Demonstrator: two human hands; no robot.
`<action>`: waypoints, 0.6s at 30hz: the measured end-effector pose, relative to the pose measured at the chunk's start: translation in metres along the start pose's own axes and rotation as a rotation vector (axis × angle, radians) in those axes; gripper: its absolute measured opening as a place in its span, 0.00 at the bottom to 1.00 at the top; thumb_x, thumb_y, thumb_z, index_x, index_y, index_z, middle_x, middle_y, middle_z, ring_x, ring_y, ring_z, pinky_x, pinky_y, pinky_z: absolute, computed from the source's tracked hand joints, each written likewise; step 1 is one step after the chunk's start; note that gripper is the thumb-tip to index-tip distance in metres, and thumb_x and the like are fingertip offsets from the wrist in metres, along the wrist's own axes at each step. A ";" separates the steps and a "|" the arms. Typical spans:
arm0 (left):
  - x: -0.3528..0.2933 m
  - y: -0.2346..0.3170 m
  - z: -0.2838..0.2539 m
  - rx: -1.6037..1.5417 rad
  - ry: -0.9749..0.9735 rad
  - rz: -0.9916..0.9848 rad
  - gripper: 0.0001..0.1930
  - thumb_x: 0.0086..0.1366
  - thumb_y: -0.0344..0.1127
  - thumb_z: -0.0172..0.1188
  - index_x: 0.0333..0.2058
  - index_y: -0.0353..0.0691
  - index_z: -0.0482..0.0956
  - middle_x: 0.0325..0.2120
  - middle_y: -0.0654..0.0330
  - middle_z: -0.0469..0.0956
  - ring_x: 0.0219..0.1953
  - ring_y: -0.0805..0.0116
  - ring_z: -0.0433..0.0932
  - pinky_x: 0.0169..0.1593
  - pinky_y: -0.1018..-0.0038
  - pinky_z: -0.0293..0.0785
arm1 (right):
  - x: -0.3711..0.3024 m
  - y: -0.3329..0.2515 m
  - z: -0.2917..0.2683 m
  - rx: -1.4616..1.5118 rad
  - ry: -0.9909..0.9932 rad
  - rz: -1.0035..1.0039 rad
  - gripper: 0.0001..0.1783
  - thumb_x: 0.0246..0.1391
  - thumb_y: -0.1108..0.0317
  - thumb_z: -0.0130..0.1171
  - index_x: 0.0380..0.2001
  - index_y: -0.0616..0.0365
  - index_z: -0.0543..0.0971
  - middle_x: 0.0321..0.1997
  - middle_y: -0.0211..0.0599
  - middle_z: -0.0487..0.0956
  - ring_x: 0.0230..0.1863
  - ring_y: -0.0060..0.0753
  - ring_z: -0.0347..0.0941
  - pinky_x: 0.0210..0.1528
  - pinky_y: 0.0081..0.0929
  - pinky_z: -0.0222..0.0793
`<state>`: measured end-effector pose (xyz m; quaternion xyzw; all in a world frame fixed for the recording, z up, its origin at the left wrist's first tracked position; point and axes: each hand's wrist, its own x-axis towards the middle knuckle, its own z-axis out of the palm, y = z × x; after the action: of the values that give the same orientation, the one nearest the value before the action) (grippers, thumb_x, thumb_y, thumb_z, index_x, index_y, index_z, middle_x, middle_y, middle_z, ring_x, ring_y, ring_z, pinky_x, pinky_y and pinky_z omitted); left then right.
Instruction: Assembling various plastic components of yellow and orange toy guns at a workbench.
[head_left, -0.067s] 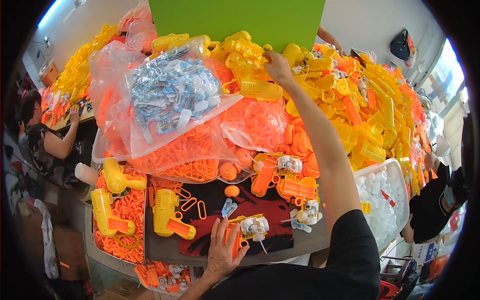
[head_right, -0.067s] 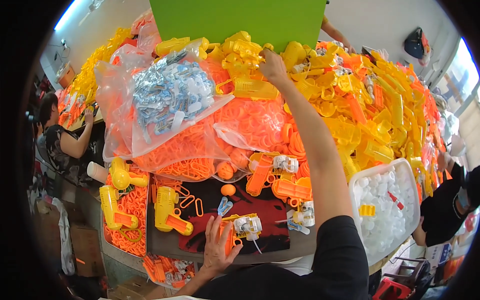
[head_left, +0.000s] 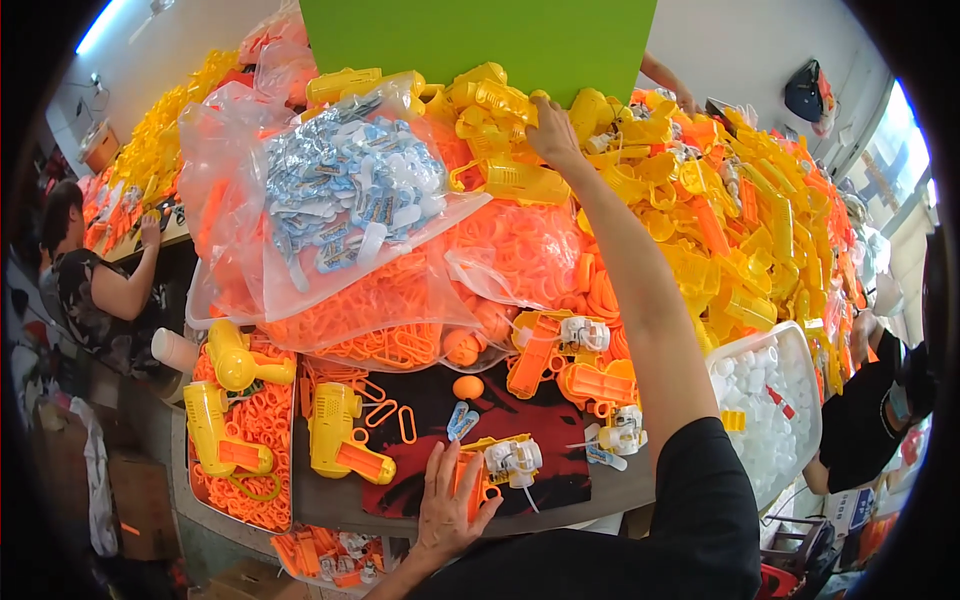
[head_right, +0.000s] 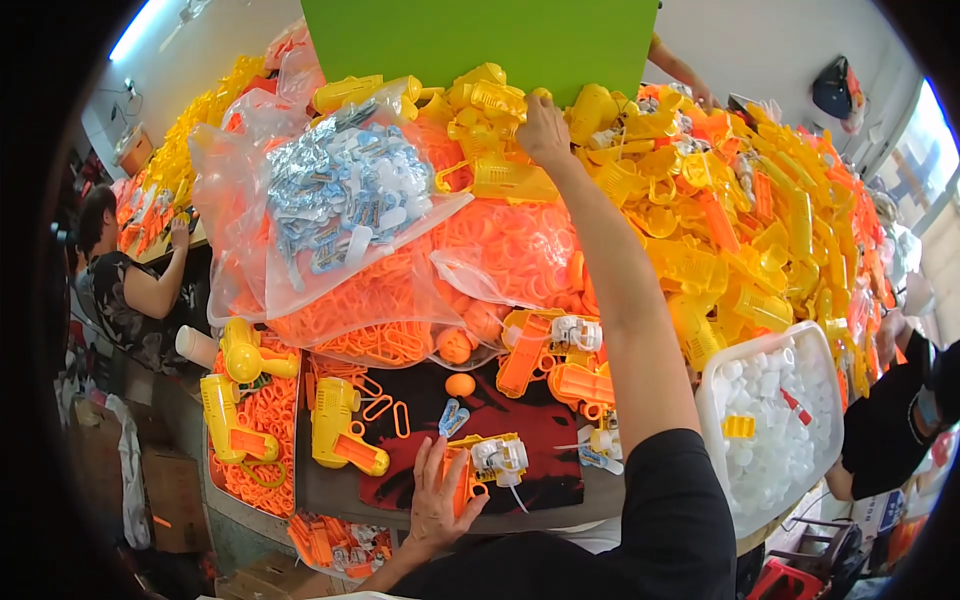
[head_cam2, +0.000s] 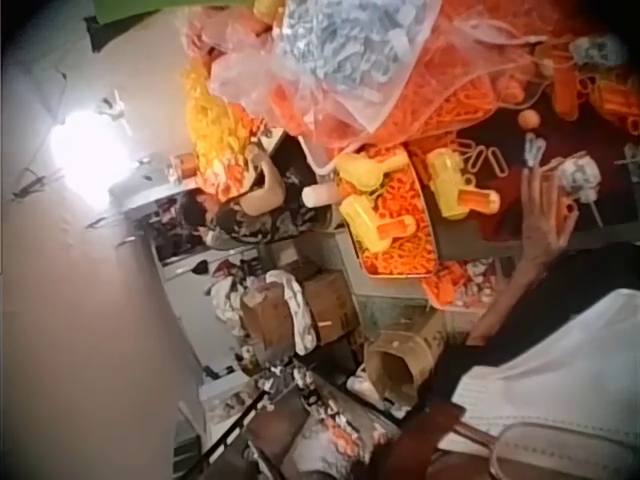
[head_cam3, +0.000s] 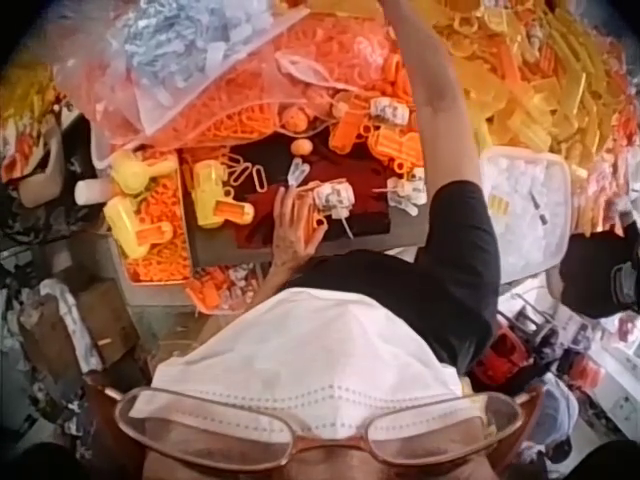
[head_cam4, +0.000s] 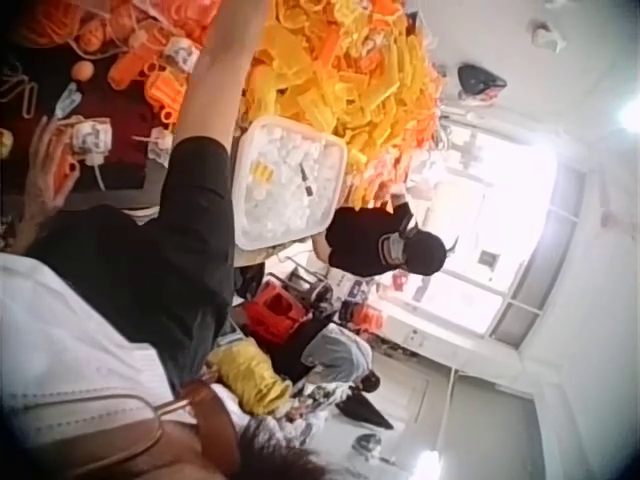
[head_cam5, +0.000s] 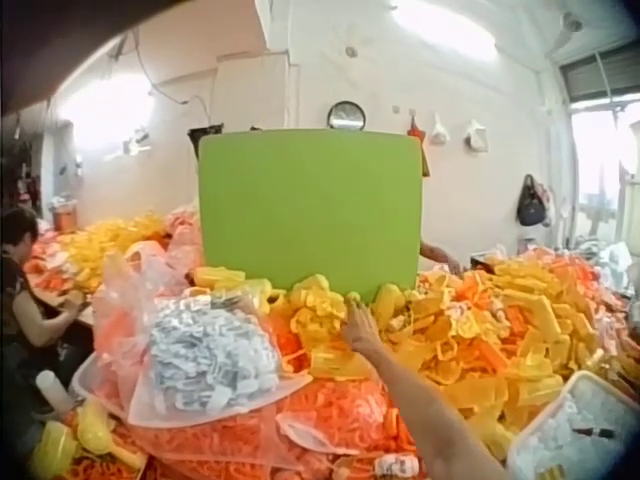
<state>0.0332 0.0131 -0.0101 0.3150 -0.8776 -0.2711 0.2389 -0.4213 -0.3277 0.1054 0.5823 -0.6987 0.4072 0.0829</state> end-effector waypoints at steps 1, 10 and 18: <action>0.000 -0.001 0.001 -0.004 0.001 0.014 0.39 0.59 0.44 0.69 0.66 0.39 0.63 0.68 0.39 0.53 0.70 0.33 0.50 0.70 0.48 0.54 | 0.001 0.006 0.007 -0.232 0.066 0.028 0.23 0.50 0.63 0.62 0.50 0.59 0.76 0.47 0.48 0.82 0.57 0.51 0.75 0.62 0.47 0.65; -0.013 0.006 0.001 -0.022 -0.011 0.026 0.38 0.60 0.44 0.68 0.65 0.38 0.64 0.67 0.39 0.54 0.70 0.32 0.51 0.70 0.48 0.54 | -0.023 0.001 -0.029 -0.252 0.074 0.325 0.21 0.57 0.50 0.56 0.44 0.53 0.81 0.43 0.51 0.83 0.48 0.55 0.79 0.50 0.50 0.71; 0.002 0.001 0.008 0.028 0.062 0.113 0.39 0.60 0.42 0.67 0.67 0.38 0.62 0.68 0.42 0.54 0.70 0.35 0.52 0.71 0.52 0.54 | -0.008 0.027 -0.127 0.074 0.589 0.287 0.19 0.62 0.58 0.60 0.49 0.62 0.81 0.43 0.44 0.84 0.43 0.39 0.80 0.42 0.39 0.74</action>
<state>0.0268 0.0144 -0.0147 0.2766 -0.8899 -0.2349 0.2764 -0.4877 -0.2371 0.1710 0.3376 -0.7043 0.5908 0.2021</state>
